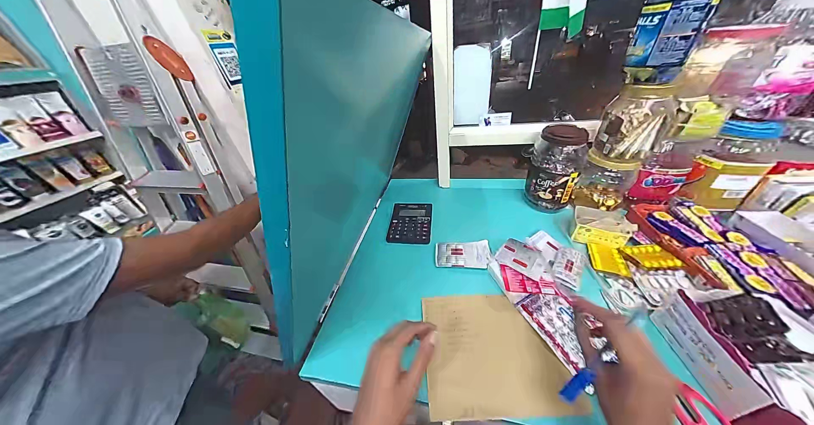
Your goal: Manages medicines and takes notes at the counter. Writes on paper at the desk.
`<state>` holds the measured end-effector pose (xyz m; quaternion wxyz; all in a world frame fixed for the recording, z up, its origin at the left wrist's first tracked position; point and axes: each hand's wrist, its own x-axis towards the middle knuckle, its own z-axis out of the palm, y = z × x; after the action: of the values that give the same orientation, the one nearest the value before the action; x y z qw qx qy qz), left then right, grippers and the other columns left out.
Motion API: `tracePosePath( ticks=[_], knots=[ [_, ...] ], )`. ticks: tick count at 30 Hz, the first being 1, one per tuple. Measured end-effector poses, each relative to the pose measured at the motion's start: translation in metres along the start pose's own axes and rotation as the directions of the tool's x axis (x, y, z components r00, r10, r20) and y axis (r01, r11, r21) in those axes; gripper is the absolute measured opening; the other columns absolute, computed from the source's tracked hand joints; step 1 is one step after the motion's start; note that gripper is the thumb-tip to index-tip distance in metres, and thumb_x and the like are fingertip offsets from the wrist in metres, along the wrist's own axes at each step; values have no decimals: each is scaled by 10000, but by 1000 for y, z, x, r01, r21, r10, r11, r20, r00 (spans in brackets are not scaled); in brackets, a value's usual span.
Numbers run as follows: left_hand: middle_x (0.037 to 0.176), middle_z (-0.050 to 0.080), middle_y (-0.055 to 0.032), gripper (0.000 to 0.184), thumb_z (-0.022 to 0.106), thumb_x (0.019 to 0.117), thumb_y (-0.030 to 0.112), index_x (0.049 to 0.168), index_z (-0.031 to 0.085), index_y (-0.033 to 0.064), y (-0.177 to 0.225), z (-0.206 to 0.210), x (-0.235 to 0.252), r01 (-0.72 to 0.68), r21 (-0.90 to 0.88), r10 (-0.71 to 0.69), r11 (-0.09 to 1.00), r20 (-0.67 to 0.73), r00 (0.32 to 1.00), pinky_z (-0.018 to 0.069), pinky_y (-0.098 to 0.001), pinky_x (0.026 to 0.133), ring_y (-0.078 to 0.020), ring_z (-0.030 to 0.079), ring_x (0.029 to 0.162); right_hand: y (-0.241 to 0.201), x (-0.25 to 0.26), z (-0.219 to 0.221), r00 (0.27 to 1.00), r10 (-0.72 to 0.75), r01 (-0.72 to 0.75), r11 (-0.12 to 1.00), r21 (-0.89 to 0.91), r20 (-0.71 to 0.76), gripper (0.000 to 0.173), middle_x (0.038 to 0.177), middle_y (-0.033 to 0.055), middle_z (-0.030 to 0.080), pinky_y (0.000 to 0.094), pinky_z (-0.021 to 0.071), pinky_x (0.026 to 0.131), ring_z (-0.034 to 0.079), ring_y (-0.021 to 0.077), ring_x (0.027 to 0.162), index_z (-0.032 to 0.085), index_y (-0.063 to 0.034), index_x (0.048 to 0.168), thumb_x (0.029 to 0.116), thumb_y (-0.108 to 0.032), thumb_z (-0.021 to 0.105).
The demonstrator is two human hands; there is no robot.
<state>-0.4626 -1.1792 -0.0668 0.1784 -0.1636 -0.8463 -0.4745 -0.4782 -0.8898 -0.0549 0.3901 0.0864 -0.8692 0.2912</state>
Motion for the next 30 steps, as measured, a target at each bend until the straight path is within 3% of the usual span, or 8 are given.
tracePosePath(
  ticks=[3, 6, 9, 12, 14, 17, 23, 30],
  knots=[
    [1186, 717, -140, 495, 288, 1117, 261, 1467, 395, -72, 5, 30, 5, 535, -526, -296, 661, 472, 830, 609, -390, 889, -216, 740, 997, -35, -20, 44, 949, -278, 268, 960, 79, 148, 163, 1001, 153, 753, 444, 605, 702, 734, 323, 862, 749, -32, 967, 878, -2, 615],
    [1092, 703, -106, 403, 335, 1114, 192, 1471, 310, 5, -8, 35, 20, 591, -707, -462, 389, 406, 789, 624, -375, 829, -191, 740, 907, -55, -21, 65, 834, -461, 375, 877, 301, 302, 115, 988, 16, 769, 343, 569, 718, 717, 205, 901, 765, -161, 952, 931, -173, 652],
    [1027, 720, -137, 484, 501, 1052, 78, 1495, 335, -25, -43, 13, 20, 576, -492, -548, 653, 218, 808, 614, -357, 825, -171, 738, 887, -61, 15, 59, 798, -421, 297, 897, 327, 431, 210, 847, 80, 755, 468, 572, 657, 726, 281, 752, 786, -122, 983, 893, -306, 740],
    [1062, 714, -239, 626, 564, 1043, 136, 1569, 283, -52, -72, -20, 20, 547, -22, -544, 837, 86, 835, 568, -467, 904, -292, 723, 921, -40, 100, 83, 612, -134, 161, 986, 43, 779, 539, 1202, 282, 663, 647, 442, 978, 607, 480, 1161, 648, -50, 1341, 936, -395, 728],
    [1071, 711, -246, 490, 572, 1047, 194, 1470, 495, -40, -75, -31, 23, 486, 327, -517, 811, 11, 856, 535, -534, 920, -369, 700, 953, -16, 136, 125, 461, -29, 176, 983, -59, 887, 751, 1472, 262, 517, 671, 295, 1115, 415, 459, 1419, 480, -80, 1511, 900, -403, 774],
    [1302, 634, -239, 397, 569, 1049, 296, 1357, 650, 58, -63, -28, 34, 458, 661, -585, 594, -36, 810, 481, -565, 1026, -422, 585, 1253, 3, 145, 171, 346, -45, 255, 966, -48, 937, 733, 1458, 244, 536, 729, 159, 1169, 404, 457, 1431, 470, -80, 1517, 890, -287, 788],
    [1454, 540, -238, 471, 622, 1016, 309, 1406, 605, 46, -51, -11, 81, 329, 634, -465, 700, 55, 884, 385, -614, 1094, -443, 493, 1353, 39, 187, 174, 460, -164, 16, 984, 176, 873, 631, 1233, 243, 673, 646, 447, 1005, 630, 438, 1147, 551, -3, 1422, 853, -129, 792],
    [1607, 362, -206, 676, 678, 980, 371, 1521, 453, 33, -63, 23, 175, 171, 614, -499, 771, 414, 761, 259, -611, 1183, -384, 295, 1509, 87, 215, 208, 479, 152, -18, 986, -164, 864, 754, 1269, 295, 633, 733, 359, 1026, 549, 512, 1235, 515, -4, 1443, 803, -172, 876]
  ],
)
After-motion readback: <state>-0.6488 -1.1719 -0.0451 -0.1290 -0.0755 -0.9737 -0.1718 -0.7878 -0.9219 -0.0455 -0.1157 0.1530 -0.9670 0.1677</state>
